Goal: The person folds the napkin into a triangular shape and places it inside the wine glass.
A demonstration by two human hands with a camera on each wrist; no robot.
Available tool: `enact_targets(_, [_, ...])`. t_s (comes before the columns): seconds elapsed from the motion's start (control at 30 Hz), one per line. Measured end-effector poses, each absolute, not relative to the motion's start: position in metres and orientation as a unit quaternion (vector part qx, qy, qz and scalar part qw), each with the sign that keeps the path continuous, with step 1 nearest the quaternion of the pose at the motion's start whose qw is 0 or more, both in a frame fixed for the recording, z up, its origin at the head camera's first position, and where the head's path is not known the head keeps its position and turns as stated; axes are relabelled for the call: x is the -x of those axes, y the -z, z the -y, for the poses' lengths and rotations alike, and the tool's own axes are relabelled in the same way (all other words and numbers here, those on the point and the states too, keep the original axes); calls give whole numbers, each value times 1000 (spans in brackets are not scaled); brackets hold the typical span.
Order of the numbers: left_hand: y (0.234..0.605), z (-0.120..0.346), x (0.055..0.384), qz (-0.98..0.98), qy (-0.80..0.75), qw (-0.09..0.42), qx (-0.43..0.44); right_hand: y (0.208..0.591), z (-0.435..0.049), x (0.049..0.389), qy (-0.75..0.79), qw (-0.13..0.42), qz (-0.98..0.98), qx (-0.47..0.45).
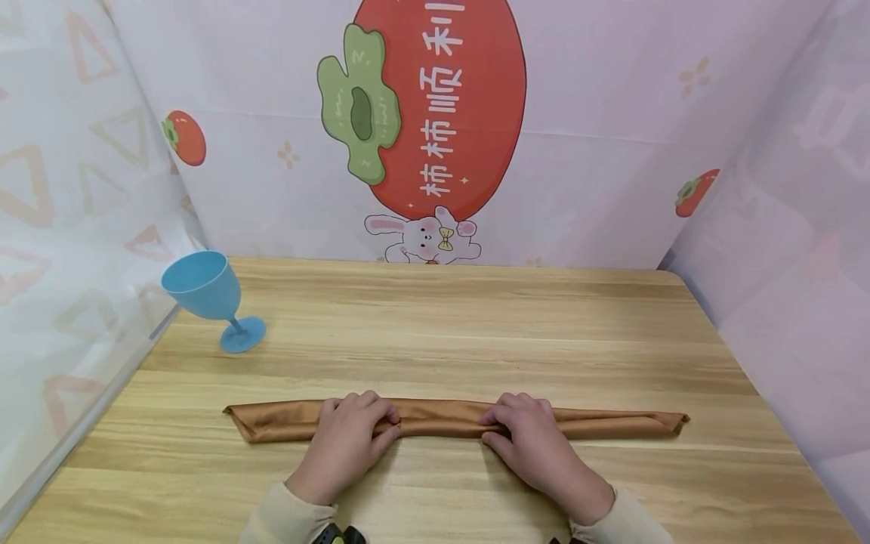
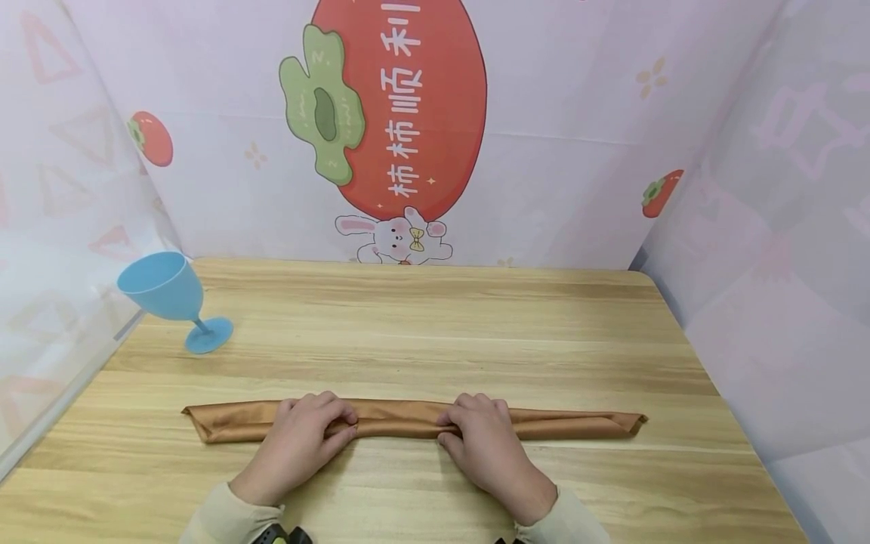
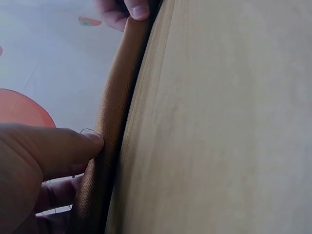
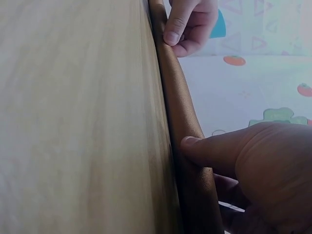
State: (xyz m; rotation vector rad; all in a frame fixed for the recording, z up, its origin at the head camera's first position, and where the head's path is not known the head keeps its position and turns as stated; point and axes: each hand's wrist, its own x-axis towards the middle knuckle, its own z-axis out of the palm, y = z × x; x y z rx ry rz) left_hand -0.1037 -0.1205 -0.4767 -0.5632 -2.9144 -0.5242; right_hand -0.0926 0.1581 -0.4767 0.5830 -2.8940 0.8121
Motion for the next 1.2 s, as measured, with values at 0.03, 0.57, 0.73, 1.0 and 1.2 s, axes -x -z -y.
enact_targets(0.03, [477,120,104,965,175,62,185,477,-158,93,-264,39,945,-189])
enact_targets(0.57, [479,120,106,962,199,53,178,475,-157,94,-255,25,951,-172])
enact_targets(0.73, [480,120,106,963,188,58,185,476,-157,93,-255,27,951,-171])
enact_targets(1.0, [480,120,105,964,181,63,185,478,-158,93,-264,39,946,-182])
enact_targets(1.2, [479,119,106,962,196,65,180,478,-158,93,-275,45,945,-170])
